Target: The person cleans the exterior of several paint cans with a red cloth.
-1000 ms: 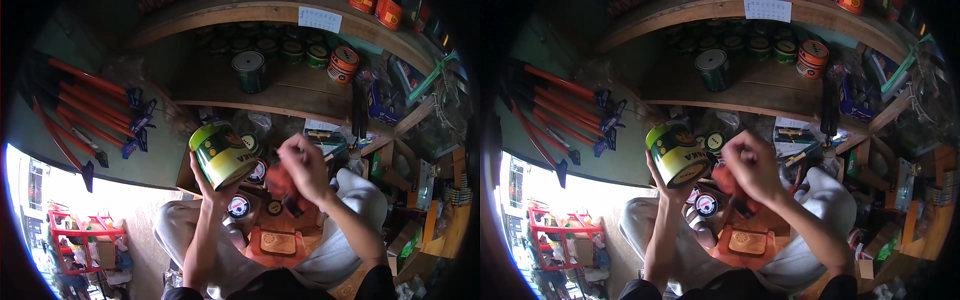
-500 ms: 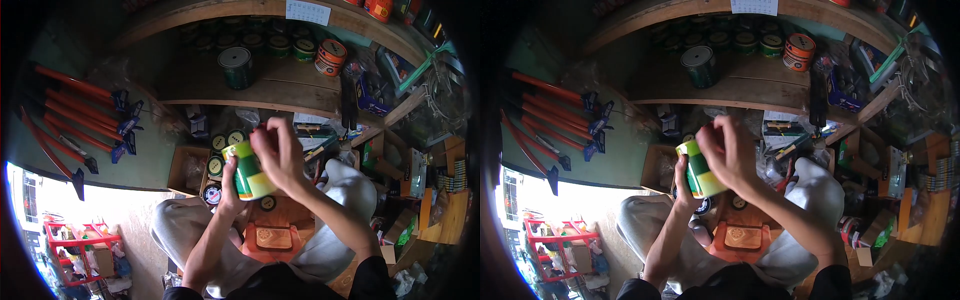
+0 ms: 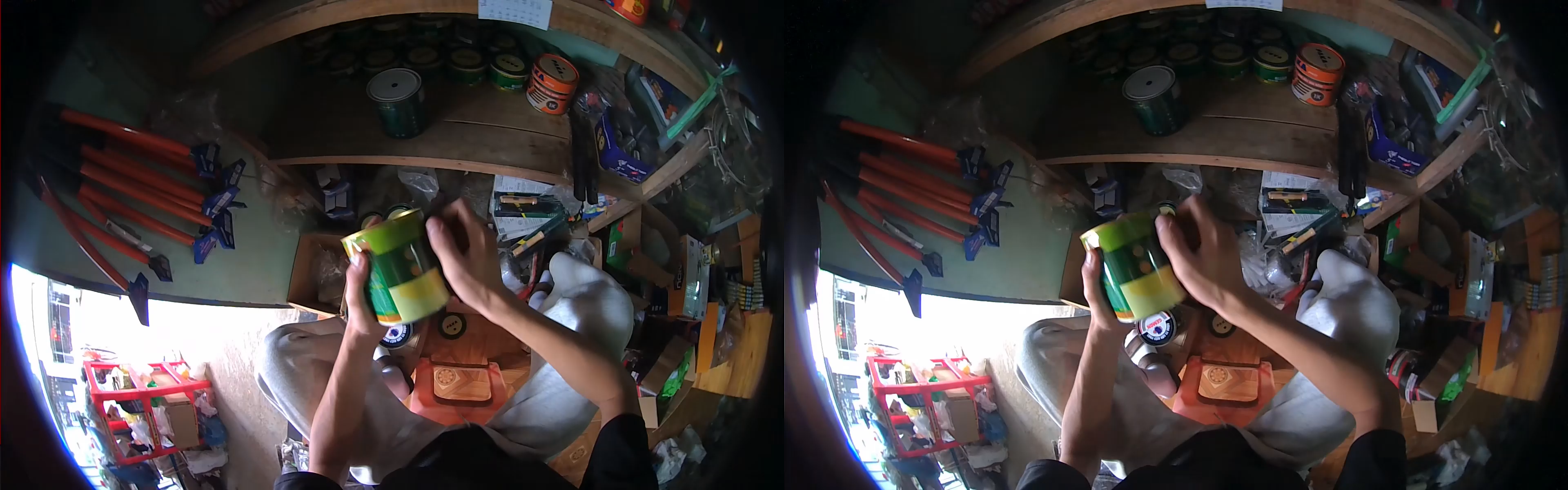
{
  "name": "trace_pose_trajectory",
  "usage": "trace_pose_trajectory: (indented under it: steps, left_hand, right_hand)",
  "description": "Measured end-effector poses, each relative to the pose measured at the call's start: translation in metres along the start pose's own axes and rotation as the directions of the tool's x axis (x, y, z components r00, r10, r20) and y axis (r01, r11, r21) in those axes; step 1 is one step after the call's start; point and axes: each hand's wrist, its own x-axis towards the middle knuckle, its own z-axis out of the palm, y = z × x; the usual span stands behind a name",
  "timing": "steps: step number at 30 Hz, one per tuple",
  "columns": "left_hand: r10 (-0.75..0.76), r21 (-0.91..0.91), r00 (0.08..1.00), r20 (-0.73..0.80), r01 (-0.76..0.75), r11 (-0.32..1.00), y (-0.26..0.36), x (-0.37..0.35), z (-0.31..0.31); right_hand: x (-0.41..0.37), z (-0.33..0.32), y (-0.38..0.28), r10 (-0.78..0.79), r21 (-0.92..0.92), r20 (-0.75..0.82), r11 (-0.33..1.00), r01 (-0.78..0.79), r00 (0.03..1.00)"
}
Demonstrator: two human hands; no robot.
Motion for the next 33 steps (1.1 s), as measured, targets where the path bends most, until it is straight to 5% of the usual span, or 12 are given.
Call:
trace_pose_trajectory:
  steps: [3,5,10,13,17,21,24,25,27,29,30,33]
  left_hand:
    - [-0.102,-0.024,0.991,-0.083,0.100,0.995,0.012,-0.002,0.000]
    - [-0.168,-0.007,0.986,0.021,0.168,0.986,0.004,-0.007,-0.017]
    - [0.015,0.069,0.996,0.086,-0.021,0.997,0.001,-0.010,0.014]
    - [-0.093,-0.067,0.995,-0.042,0.090,0.994,0.011,-0.009,-0.001]
    - [-0.119,0.007,0.993,-0.005,0.119,0.993,0.014,-0.006,-0.005]
    - [-0.060,0.118,0.995,-0.077,0.069,0.991,-0.008,-0.012,0.006]
    - [-0.074,0.066,0.996,-0.040,0.077,0.995,0.001,-0.003,0.006]
    - [-0.093,0.056,0.995,-0.027,0.095,0.994,0.009,-0.001,0.008]
    - [-0.120,0.038,0.989,-0.083,0.123,0.992,0.010,0.003,0.003]
    - [-0.148,0.012,0.982,-0.115,0.150,0.989,0.000,-0.002,0.000]
    - [-0.140,0.066,0.990,0.031,0.138,0.988,-0.002,-0.005,-0.003]
    - [0.054,0.130,0.998,0.018,-0.056,0.990,-0.017,-0.010,0.016]
  right_hand:
    - [-0.001,0.002,0.000,-0.196,-0.083,0.083,0.976,0.202,0.977]
    - [0.011,0.003,0.004,0.008,0.121,0.124,0.992,-0.024,0.992]
    - [0.031,0.015,0.027,0.130,0.331,-0.065,0.938,-0.101,0.989]
    - [0.003,0.006,0.009,0.035,0.149,0.106,0.988,-0.051,0.994]
    - [0.012,-0.002,0.005,-0.407,-0.025,0.153,0.909,0.416,0.900]
    - [0.029,-0.004,0.017,-0.126,0.146,-0.009,0.981,0.126,0.992]
    - [0.004,-0.001,0.002,-0.175,0.202,0.086,0.967,0.155,0.981]
    - [0.002,-0.006,0.000,-0.407,0.009,0.180,0.911,0.412,0.896]
    - [0.000,-0.007,-0.003,-0.433,-0.071,0.305,0.878,0.474,0.848]
    - [0.018,-0.002,0.016,-0.383,0.017,0.112,0.923,0.383,0.917]
    - [0.029,-0.003,0.025,-0.180,0.086,0.062,0.981,0.174,0.982]
    - [0.032,0.005,0.015,0.268,0.448,-0.040,0.866,-0.223,0.963]
